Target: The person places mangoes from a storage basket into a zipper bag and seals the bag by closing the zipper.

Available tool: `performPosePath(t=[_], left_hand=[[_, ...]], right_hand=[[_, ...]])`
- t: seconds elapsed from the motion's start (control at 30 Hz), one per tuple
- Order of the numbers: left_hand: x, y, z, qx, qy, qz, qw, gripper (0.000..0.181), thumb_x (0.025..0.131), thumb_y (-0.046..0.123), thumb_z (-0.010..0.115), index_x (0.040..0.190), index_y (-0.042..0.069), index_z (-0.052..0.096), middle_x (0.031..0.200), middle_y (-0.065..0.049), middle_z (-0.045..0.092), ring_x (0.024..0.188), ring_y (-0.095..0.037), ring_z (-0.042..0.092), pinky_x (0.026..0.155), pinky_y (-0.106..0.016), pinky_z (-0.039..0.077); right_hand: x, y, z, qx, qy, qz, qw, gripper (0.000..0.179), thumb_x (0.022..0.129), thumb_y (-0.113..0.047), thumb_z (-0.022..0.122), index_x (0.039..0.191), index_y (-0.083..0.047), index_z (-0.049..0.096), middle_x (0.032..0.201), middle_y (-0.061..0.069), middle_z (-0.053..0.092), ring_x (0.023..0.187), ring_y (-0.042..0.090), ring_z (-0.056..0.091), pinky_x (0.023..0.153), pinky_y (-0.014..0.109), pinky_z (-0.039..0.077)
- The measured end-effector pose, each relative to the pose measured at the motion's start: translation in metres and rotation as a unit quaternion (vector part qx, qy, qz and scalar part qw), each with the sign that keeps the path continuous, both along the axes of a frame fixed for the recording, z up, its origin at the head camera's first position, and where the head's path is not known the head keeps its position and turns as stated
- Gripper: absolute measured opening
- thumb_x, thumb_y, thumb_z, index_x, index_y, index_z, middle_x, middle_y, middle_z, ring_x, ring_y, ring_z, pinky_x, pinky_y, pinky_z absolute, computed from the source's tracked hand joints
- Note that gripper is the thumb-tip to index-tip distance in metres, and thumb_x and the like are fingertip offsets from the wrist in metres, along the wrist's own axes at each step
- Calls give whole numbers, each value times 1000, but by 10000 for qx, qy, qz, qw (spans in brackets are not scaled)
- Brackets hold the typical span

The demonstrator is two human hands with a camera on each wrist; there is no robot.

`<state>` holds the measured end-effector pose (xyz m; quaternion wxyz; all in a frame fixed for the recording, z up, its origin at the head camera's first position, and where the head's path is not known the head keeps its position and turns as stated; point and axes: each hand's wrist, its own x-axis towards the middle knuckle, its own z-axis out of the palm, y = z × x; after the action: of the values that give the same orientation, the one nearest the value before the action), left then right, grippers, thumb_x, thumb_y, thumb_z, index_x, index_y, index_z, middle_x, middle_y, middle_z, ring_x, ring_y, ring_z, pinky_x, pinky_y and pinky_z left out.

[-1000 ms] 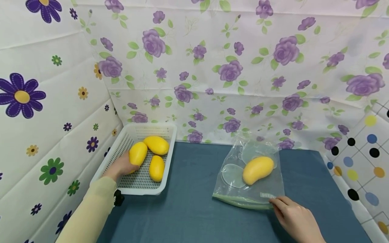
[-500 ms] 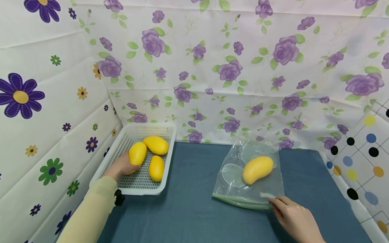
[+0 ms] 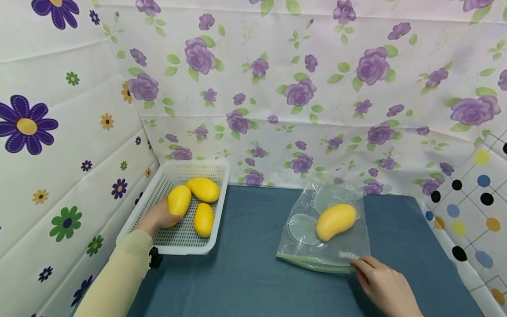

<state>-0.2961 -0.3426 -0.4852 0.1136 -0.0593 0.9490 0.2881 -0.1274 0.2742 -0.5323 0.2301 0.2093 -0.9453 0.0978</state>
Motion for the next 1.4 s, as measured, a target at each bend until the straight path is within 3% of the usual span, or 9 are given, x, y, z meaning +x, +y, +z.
performPosePath(t=[0.17,0.43,0.9,1.2,1.4], left_hand=[[-1,0,-2,-51,35,-51,10000,95,91,19,82,159,-12,23,141,-38,47,117,-50,54,108,-71,40],[-2,0,-1,-250,-104,82,9996,101,93,21,81,161,-15,16,146,-42,42,121,-53,51,111,-71,38],[8,2,0,-166,34,59,9998,93,94,17,79,161,-12,22,145,-39,45,121,-52,52,110,-72,37],[2,1,0,-264,66,-49,9996,91,94,19,80,160,-12,25,144,-38,47,121,-51,53,110,-71,38],[2,2,3,-216,-79,60,9997,92,95,20,79,160,-13,23,146,-39,45,120,-51,52,110,-70,37]], right_hand=[[0,0,-1,-11,25,12,10000,37,70,-1,96,101,-17,83,91,-7,72,64,4,64,51,22,49],[0,2,-1,-21,-61,-18,10000,36,71,-3,97,102,-17,83,91,-7,72,63,3,63,51,22,48],[-2,3,0,-25,-74,19,10000,37,71,-3,97,102,-17,83,93,-6,73,64,3,63,51,22,48],[-2,5,-1,-79,-85,26,9999,36,72,-3,97,102,-17,83,90,-8,72,63,2,62,51,21,48],[-2,4,0,-52,-118,6,9999,36,72,-2,96,102,-17,83,92,-7,72,63,2,62,51,21,48]])
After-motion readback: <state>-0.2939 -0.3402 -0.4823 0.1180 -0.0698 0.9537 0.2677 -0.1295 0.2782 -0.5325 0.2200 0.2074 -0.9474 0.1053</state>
